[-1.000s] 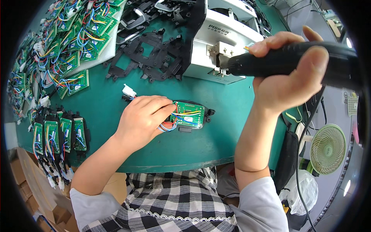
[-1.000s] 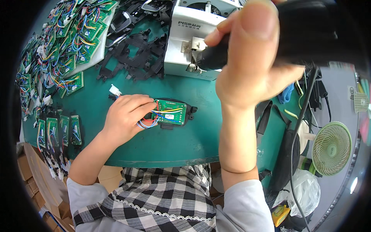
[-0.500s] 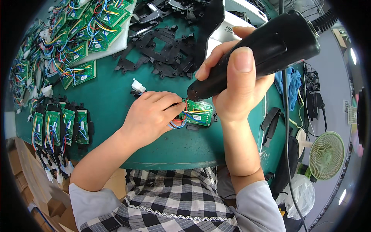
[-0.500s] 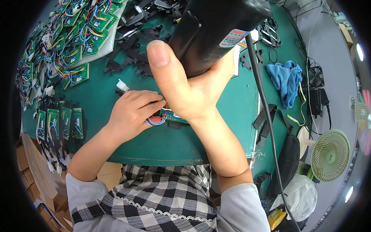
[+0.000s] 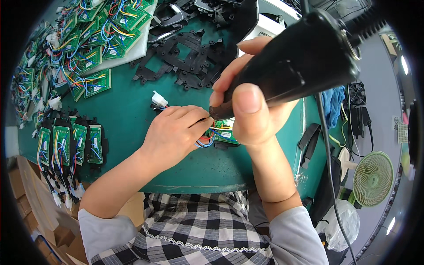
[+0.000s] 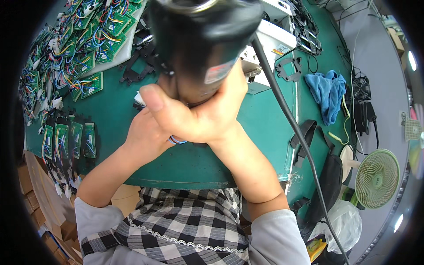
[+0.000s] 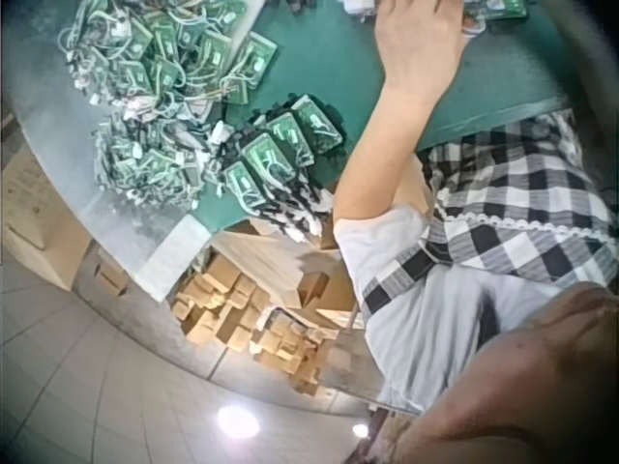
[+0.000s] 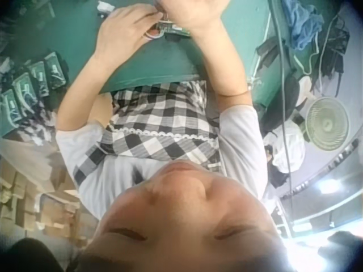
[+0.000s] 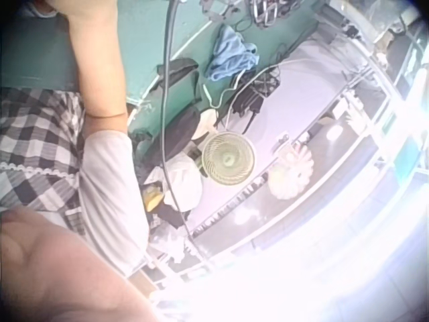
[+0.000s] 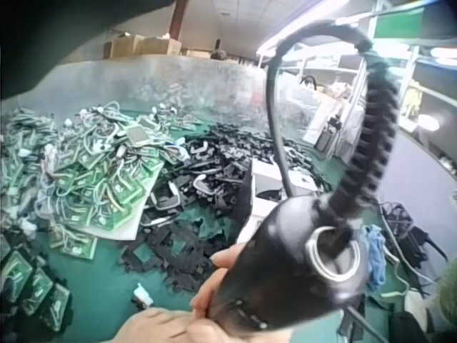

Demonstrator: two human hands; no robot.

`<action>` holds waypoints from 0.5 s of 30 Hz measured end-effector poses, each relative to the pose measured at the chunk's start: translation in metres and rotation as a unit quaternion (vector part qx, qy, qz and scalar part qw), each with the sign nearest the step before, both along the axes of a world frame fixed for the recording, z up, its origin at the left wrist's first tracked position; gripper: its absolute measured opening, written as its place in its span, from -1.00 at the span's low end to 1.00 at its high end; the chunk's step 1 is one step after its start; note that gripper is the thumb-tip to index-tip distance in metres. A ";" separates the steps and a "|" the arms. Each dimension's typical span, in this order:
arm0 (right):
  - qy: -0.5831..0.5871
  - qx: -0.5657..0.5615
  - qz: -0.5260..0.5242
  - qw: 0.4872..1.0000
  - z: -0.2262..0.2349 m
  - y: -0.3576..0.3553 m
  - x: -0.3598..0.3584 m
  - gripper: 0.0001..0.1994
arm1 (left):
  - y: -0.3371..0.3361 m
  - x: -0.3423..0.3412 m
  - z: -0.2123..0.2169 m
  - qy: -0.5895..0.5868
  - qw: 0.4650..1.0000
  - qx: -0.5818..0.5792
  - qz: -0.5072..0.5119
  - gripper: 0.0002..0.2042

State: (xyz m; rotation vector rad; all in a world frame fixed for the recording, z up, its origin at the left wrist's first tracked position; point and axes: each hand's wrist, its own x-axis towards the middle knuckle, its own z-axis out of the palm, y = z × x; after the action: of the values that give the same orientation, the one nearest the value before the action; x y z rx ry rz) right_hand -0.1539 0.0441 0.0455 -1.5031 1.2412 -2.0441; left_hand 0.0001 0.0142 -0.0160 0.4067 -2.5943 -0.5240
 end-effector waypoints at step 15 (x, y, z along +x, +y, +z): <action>0.013 -0.083 -0.200 0.976 0.063 0.022 -0.088 -0.37 | -0.002 -0.009 0.004 -0.015 0.999 0.036 -0.011 -0.69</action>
State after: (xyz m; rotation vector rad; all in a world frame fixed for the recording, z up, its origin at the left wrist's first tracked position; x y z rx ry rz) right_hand -0.2421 0.0665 0.1080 -1.4453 1.5185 -2.4427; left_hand -0.0092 0.0120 -0.0122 0.4146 -2.6176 -0.6256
